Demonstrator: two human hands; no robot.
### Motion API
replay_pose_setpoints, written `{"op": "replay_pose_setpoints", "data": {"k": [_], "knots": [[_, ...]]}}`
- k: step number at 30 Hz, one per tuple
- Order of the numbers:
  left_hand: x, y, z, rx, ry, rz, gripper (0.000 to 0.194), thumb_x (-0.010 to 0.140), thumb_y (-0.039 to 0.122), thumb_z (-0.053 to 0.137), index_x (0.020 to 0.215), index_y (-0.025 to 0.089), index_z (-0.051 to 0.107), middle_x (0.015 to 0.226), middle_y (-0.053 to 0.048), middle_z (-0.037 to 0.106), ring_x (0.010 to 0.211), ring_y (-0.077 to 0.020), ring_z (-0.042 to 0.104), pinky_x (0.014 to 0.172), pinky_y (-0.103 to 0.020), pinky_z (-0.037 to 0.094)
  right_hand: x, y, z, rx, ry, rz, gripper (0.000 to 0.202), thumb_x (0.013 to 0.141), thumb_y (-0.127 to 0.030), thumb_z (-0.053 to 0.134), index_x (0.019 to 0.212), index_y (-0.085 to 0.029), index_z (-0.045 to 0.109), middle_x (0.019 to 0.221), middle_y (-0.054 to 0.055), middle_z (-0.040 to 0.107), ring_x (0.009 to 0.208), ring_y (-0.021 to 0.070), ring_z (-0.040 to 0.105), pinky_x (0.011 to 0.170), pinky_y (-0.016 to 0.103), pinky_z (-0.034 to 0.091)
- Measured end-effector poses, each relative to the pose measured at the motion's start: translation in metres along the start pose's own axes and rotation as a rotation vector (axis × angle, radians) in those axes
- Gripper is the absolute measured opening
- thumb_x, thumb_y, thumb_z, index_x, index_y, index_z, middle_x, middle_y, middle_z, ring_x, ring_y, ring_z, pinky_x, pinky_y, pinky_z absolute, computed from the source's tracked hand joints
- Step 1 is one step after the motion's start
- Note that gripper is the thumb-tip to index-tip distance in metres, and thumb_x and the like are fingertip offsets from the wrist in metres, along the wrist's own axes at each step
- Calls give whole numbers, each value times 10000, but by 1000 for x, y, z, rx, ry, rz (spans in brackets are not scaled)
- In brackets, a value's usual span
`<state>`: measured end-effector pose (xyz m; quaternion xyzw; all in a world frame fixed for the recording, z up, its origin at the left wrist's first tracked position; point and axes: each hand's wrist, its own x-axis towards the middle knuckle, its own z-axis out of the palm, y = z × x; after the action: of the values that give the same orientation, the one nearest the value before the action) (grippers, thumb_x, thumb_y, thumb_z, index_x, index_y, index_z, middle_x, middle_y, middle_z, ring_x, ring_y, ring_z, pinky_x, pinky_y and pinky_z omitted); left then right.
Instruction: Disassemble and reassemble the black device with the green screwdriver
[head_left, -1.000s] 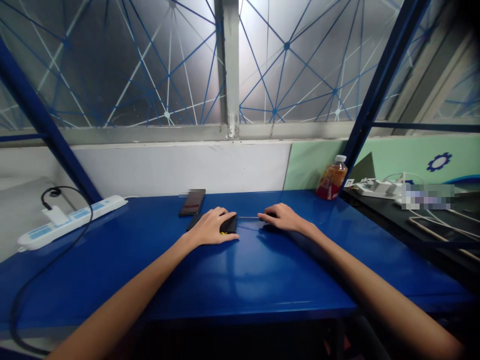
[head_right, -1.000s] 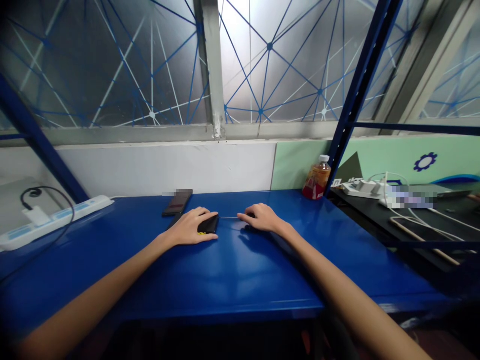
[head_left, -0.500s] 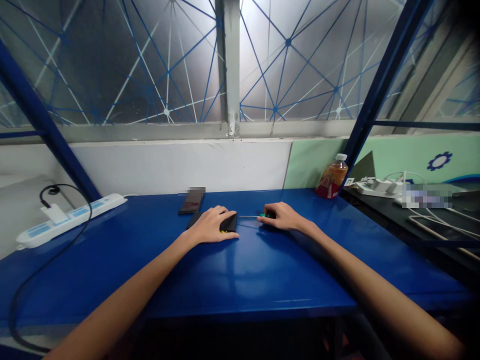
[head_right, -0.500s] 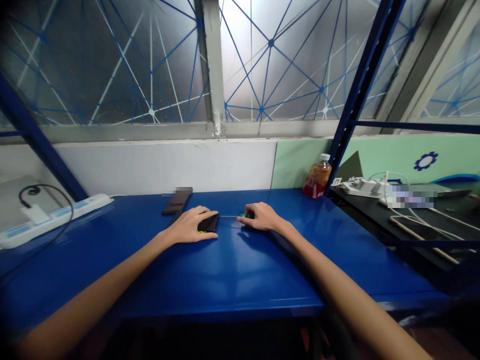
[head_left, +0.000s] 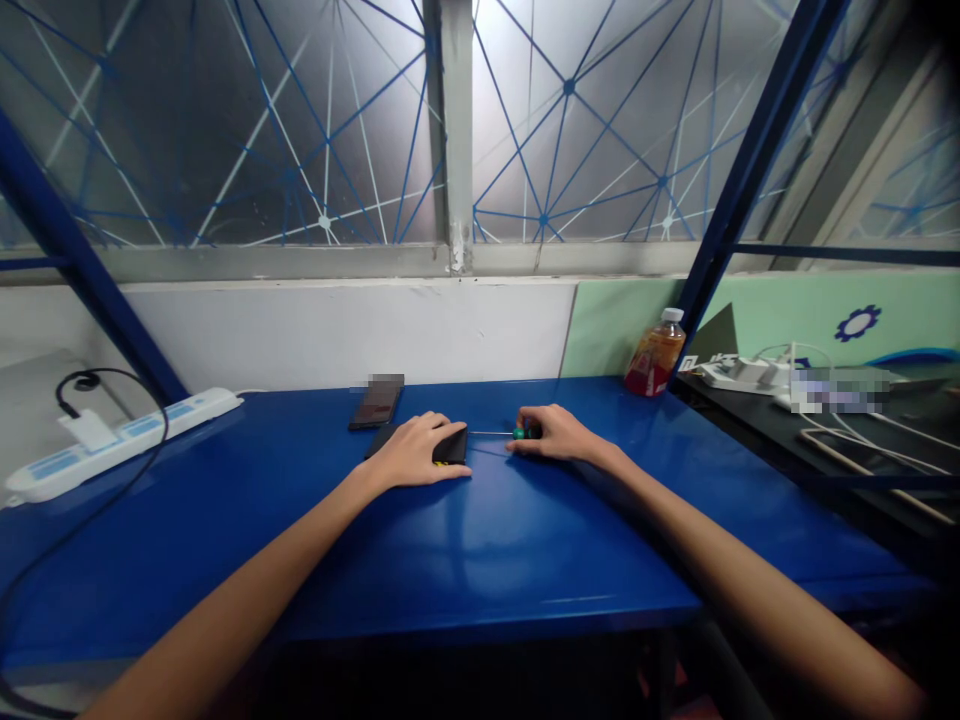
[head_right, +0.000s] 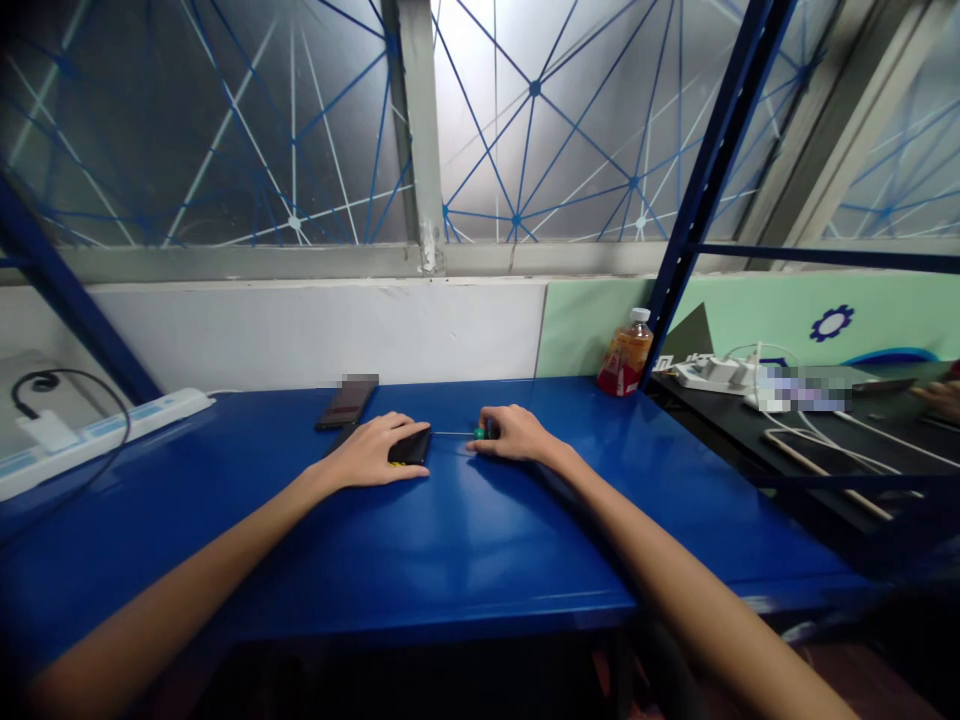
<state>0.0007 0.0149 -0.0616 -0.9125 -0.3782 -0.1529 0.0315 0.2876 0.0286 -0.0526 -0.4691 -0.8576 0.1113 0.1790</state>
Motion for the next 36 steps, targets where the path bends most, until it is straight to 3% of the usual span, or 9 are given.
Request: {"op": "replay_pose_setpoints", "data": {"k": [4, 8, 12, 17, 22, 26, 29, 33, 36], "knots": [[0, -1, 1, -9, 2, 3, 760, 800, 732, 537, 1364, 223, 525, 1214, -130, 596, 1085, -309, 559, 924, -439, 454, -1, 1, -3, -46, -20, -14, 450, 924, -539, 461, 687, -190, 616, 634, 9, 614, 566, 127, 497, 551, 249, 284], [0, -1, 1, -8, -3, -4, 768, 796, 742, 532, 1363, 223, 525, 1211, -134, 597, 1083, -310, 559, 920, -438, 454, 1, 8, -2, -88, -9, -58, 423, 820, -592, 601, 708, -186, 628, 739, 22, 626, 636, 138, 523, 574, 242, 299], [0, -1, 0, 4, -10, -6, 781, 800, 742, 527, 1370, 209, 519, 1211, -136, 599, 1086, -309, 559, 926, -435, 453, 3, 11, 4, -82, 53, -52, 367, 762, -546, 690, 827, -193, 613, 799, 20, 638, 675, 145, 538, 585, 233, 312], [0, -1, 1, -3, -3, -12, 770, 795, 740, 536, 1355, 211, 536, 1201, -132, 604, 1081, -312, 562, 927, -434, 450, 1, 5, 6, -77, 29, -20, 335, 782, -531, 678, 884, -216, 631, 767, 12, 672, 650, 153, 568, 570, 233, 304], [0, -1, -1, -6, -11, -11, 777, 796, 743, 527, 1362, 211, 526, 1204, -134, 602, 1079, -311, 561, 923, -441, 451, 0, 1, -1, -126, 39, -50, 389, 923, -536, 482, 830, -212, 677, 748, 38, 674, 650, 158, 572, 571, 248, 293], [0, -1, -1, -8, -11, -13, 772, 796, 744, 528, 1355, 212, 533, 1201, -133, 606, 1075, -311, 563, 916, -435, 454, 1, 5, -2, -156, 35, -75, 362, 836, -549, 614, 770, -195, 656, 829, 52, 660, 692, 161, 559, 584, 248, 300], [0, -1, -1, -10, -12, -14, 776, 798, 742, 528, 1360, 208, 530, 1197, -134, 605, 1076, -309, 562, 920, -433, 453, 2, 8, 3, -128, 56, -53, 336, 785, -525, 682, 837, -199, 619, 826, 34, 657, 691, 159, 554, 577, 241, 300], [0, -1, -1, -8, -13, -9, 778, 796, 747, 526, 1360, 211, 528, 1195, -135, 605, 1072, -308, 563, 922, -437, 452, 1, 5, 5, -104, 41, -7, 331, 777, -502, 698, 917, -214, 614, 770, 8, 668, 656, 158, 567, 561, 239, 291], [0, -1, -1, -1, -20, -8, 780, 802, 744, 519, 1365, 204, 522, 1204, -138, 602, 1077, -307, 564, 919, -439, 455, 0, 1, 2, -111, 44, -36, 347, 860, -558, 582, 900, -222, 655, 776, 24, 674, 678, 165, 585, 571, 247, 299]]}}
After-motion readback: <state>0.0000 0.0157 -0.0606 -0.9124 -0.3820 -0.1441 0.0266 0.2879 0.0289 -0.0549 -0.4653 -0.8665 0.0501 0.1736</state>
